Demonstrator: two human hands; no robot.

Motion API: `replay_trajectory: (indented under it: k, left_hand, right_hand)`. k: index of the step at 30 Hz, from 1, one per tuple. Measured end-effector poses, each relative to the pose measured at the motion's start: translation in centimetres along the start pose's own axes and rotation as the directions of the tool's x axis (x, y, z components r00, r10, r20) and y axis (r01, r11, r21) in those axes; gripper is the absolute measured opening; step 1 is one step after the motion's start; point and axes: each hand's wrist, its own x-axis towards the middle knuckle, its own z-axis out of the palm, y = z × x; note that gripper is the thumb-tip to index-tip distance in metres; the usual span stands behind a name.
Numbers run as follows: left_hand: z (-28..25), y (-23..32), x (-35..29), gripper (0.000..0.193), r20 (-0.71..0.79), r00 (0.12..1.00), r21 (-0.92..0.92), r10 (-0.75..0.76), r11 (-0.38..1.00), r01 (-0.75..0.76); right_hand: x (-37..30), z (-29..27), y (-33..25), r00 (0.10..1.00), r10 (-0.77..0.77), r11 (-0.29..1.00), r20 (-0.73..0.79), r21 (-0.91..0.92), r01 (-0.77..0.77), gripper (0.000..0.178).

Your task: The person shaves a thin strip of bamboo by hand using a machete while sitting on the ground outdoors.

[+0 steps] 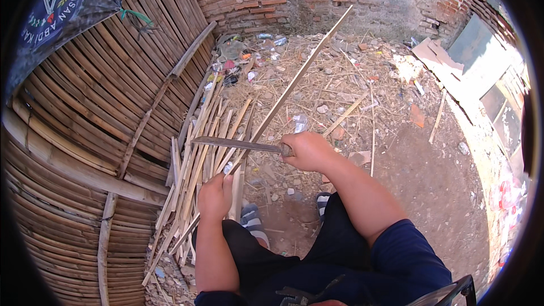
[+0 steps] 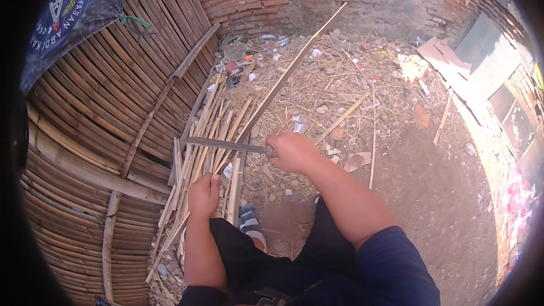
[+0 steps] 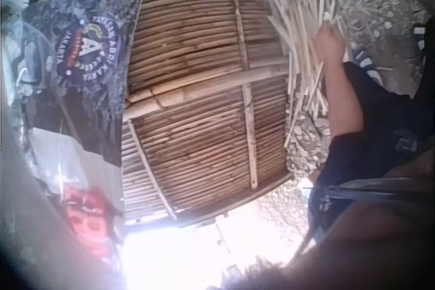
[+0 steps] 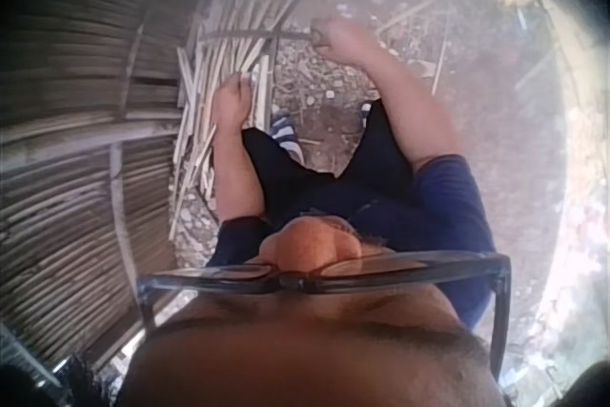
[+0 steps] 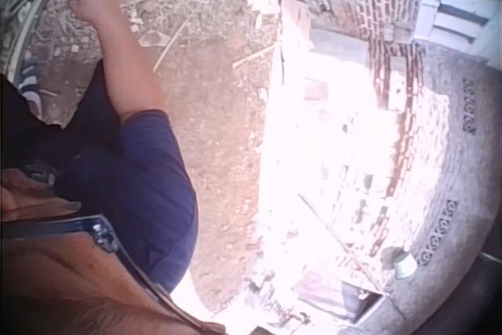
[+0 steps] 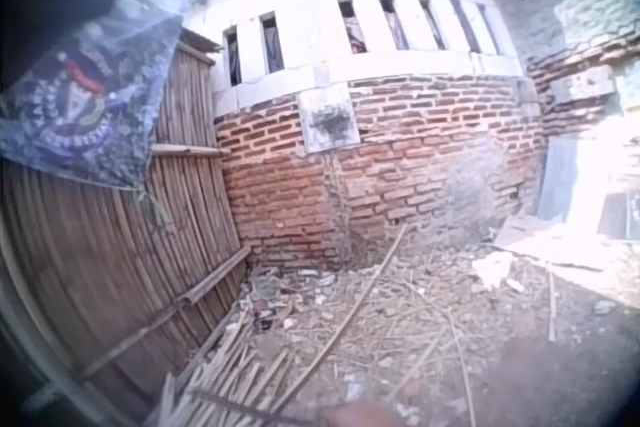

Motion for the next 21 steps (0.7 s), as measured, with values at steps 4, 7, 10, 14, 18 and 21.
replay_trajectory:
  k: [4, 7, 10, 14, 18, 21]
  left_hand:
    - [-0.5, 0.7, -0.2, 0.034, -0.067, 0.997, -0.013, 0.031, 0.999, -0.032]
    - [-1.8, 1.8, -0.5, 0.032, 0.011, 0.997, -0.008, -0.076, 0.997, 0.076]
    - [-1.7, 2.3, 0.0, 0.032, 0.026, 0.991, -0.04, -0.134, 0.99, 0.135]
    - [-0.5, 1.8, 0.1, 0.035, -0.069, 0.997, -0.048, -0.022, 0.999, 0.018]
    - [-0.5, 1.3, -0.3, 0.039, -0.087, 0.995, -0.023, 0.044, 0.999, -0.046]
    - [-1.0, 0.8, -0.5, 0.039, -0.036, 0.998, -0.025, 0.042, 0.999, -0.043]
  right_hand:
    - [0.9, -1.0, 5.5, 0.951, 0.164, 0.977, -0.26, 0.179, -0.119, 0.04]
    - [1.4, -1.5, 7.6, 0.852, 0.338, 0.92, -0.4, 0.332, -0.208, 0.043]
    - [0.9, -0.4, 7.4, 0.865, 0.307, 0.927, -0.398, 0.333, -0.176, 0.041]
    - [0.2, 1.1, 3.5, 0.98, 0.048, 0.992, -0.192, 0.128, -0.024, 0.039]
    - [0.2, -0.2, 1.5, 0.999, -0.041, 0.999, -0.035, 0.023, 0.042, 0.036]
    - [1.3, -1.4, 5.3, 0.967, 0.148, 0.98, -0.205, 0.159, -0.117, 0.039]
